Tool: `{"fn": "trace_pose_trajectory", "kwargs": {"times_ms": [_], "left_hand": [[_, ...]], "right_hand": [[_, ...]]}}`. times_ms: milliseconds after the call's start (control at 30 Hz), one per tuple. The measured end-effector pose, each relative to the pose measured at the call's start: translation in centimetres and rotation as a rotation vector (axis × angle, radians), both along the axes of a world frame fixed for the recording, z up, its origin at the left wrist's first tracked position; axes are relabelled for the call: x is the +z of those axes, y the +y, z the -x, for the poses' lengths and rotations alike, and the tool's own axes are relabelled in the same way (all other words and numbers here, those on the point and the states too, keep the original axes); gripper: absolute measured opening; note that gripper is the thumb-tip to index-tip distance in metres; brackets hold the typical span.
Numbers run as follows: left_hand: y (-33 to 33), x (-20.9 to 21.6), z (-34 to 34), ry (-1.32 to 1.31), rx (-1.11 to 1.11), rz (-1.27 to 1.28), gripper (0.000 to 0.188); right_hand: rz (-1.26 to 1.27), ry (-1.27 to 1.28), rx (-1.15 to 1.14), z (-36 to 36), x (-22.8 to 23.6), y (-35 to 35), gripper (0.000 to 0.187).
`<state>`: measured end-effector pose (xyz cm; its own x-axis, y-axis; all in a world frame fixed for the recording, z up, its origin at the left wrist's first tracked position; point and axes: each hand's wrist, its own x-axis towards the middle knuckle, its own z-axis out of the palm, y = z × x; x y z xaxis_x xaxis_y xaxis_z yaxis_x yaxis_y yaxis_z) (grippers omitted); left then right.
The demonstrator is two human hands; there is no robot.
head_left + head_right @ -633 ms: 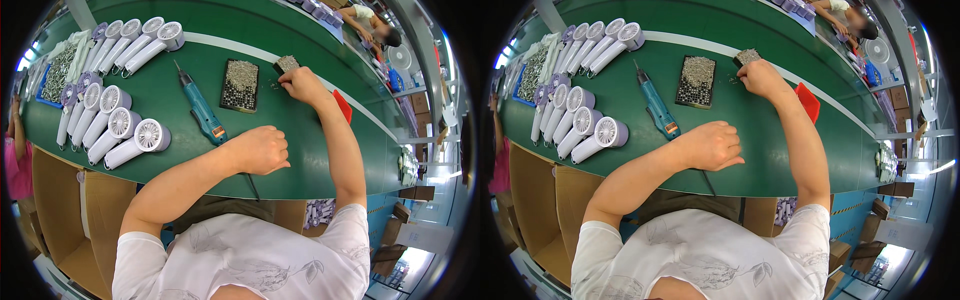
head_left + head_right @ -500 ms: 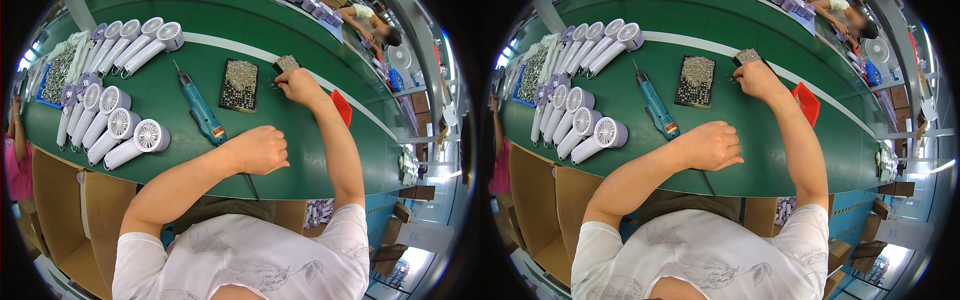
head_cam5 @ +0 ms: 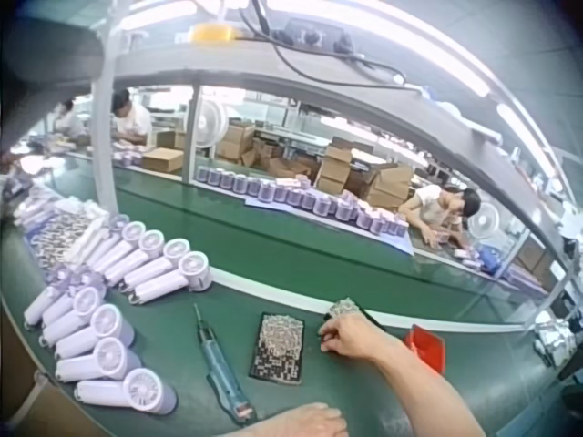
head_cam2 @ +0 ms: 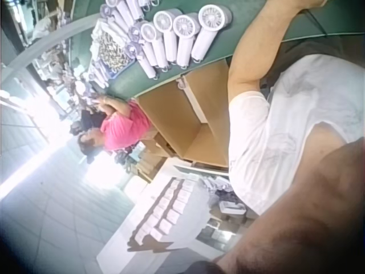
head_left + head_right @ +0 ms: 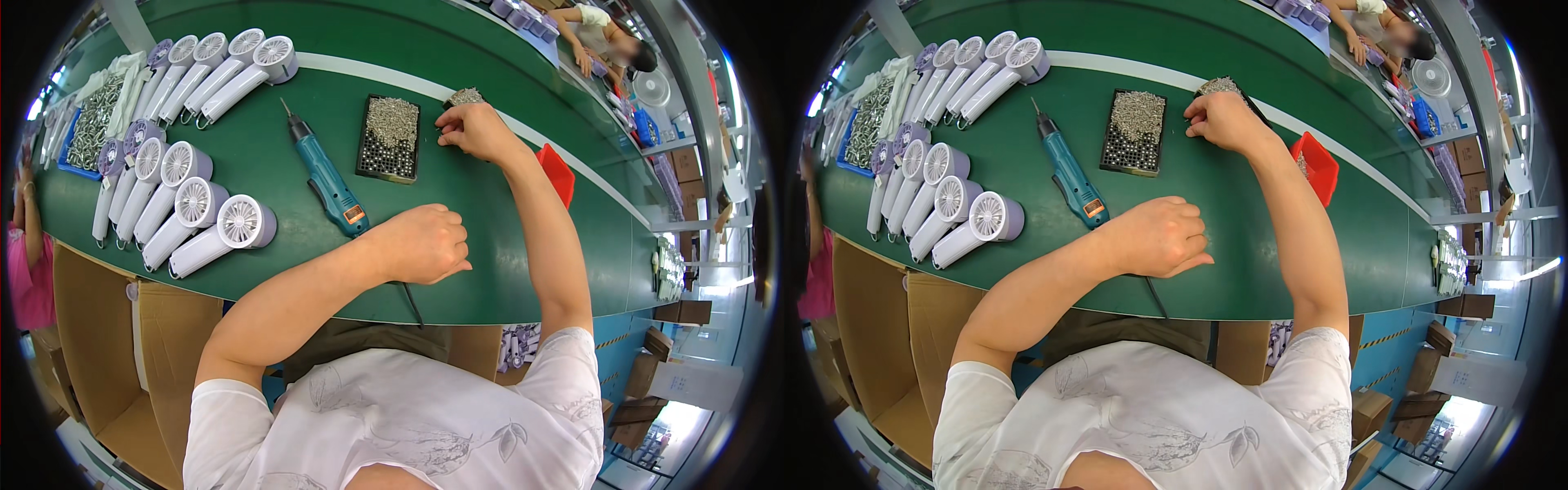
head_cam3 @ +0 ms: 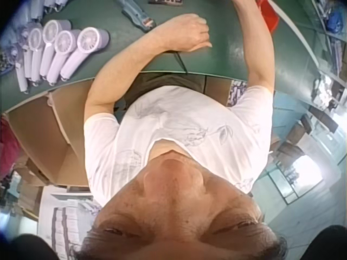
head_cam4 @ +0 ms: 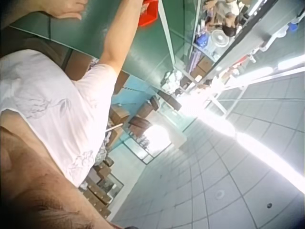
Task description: Assembling components of handheld electric fans and using an electric screwdriver to secure them with screws.
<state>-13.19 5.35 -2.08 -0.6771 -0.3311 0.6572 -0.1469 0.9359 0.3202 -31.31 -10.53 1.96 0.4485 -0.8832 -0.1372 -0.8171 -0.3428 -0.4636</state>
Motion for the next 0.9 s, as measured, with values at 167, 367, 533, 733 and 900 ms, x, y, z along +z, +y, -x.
{"fn": "trace_pose_trajectory", "kwargs": {"times_ms": [167,367,533,733,900], "left_hand": [[0.0,-0.1,0.0,0.02,-0.005,-0.009,0.031],[0.1,-0.1,0.0,0.0,-0.002,0.008,0.031],[0.1,0.1,-0.1,0.0,0.005,0.005,0.032],[0.1,0.2,-0.1,-0.01,0.006,0.004,0.032],[0.2,0.1,-0.1,0.002,0.008,0.009,0.033]], "right_hand": [[-0.021,0.105,0.014,-0.7,0.7,0.1,0.021],[-0.15,0.152,-0.058,-1.7,1.7,0.3,0.013],[-0.169,0.132,-0.039,-2.1,1.5,0.3,0.012],[0.09,0.227,0.09,-2.5,0.4,0.6,0.017],[0.083,0.26,0.075,-2.8,0.7,0.9,0.019]]}}
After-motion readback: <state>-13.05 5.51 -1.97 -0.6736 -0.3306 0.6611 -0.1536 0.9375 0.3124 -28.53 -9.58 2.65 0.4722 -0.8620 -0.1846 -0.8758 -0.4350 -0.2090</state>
